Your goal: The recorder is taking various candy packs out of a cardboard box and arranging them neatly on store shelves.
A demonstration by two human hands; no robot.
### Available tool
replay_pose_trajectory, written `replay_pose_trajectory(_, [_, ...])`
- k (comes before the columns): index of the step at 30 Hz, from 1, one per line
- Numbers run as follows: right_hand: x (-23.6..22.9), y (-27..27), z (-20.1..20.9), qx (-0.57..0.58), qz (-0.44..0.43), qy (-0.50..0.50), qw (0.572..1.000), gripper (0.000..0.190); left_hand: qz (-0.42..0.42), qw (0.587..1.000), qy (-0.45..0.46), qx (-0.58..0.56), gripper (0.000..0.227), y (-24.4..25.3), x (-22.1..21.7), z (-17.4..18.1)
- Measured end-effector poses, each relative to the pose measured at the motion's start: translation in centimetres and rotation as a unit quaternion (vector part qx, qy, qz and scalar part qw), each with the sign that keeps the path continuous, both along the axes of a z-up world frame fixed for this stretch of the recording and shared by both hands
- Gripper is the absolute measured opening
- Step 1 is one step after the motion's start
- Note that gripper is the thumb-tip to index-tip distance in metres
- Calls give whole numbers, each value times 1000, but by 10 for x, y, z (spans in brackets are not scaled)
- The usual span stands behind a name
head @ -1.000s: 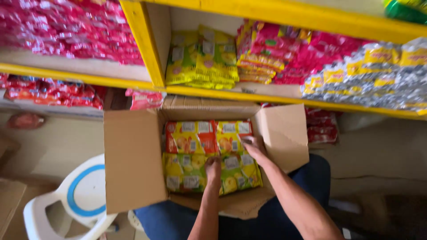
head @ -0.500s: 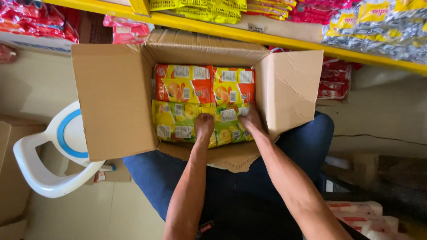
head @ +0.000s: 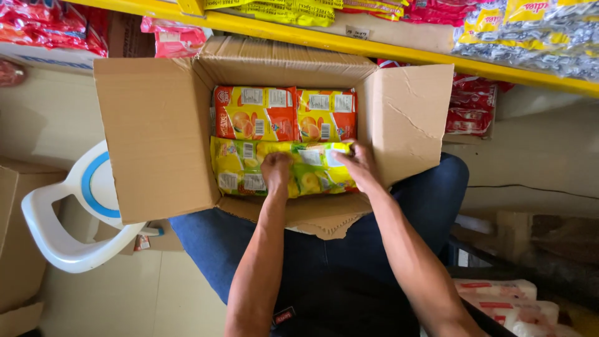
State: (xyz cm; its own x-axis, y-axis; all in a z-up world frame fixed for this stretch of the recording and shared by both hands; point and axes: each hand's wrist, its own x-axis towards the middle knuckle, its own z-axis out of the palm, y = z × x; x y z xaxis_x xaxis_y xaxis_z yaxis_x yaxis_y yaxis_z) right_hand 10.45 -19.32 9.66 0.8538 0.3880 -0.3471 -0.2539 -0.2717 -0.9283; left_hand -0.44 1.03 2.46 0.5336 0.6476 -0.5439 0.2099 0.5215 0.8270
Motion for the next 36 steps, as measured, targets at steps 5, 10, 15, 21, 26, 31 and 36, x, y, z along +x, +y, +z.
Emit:
replay_pose_trajectory(5, [-2, 10, 83, 218, -133, 100, 962, 34, 74, 986, -39, 142, 21, 13, 4, -7])
replay_pose_trajectory(10, [-13, 14, 71, 278, -170, 198, 924, 31, 37, 993, 38, -102, 44, 11, 0, 101])
replay_pose_trajectory(15, [-26, 11, 29, 151, -151, 292, 932, 28, -137, 917, -96, -362, 43, 0, -11, 94])
replay_pose_trajectory(21, [-29, 4, 42, 24, -69, 325, 943, 31, -136, 936, -82, -315, 39, 3, -14, 70])
replay_pose_trajectory(26, [-37, 4, 36, 111, -29, 314, 942, 32, -151, 949, -71, -269, 42, 12, -29, 114])
replay_pose_trajectory(31, [-42, 10, 67, 140, 14, 257, 956, 41, -159, 959, -91, -215, 50, 21, -44, 171])
replay_pose_trajectory(36, [-49, 20, 106, 133, 74, 218, 964, 52, -175, 959, -115, -192, 58, 30, -52, 180])
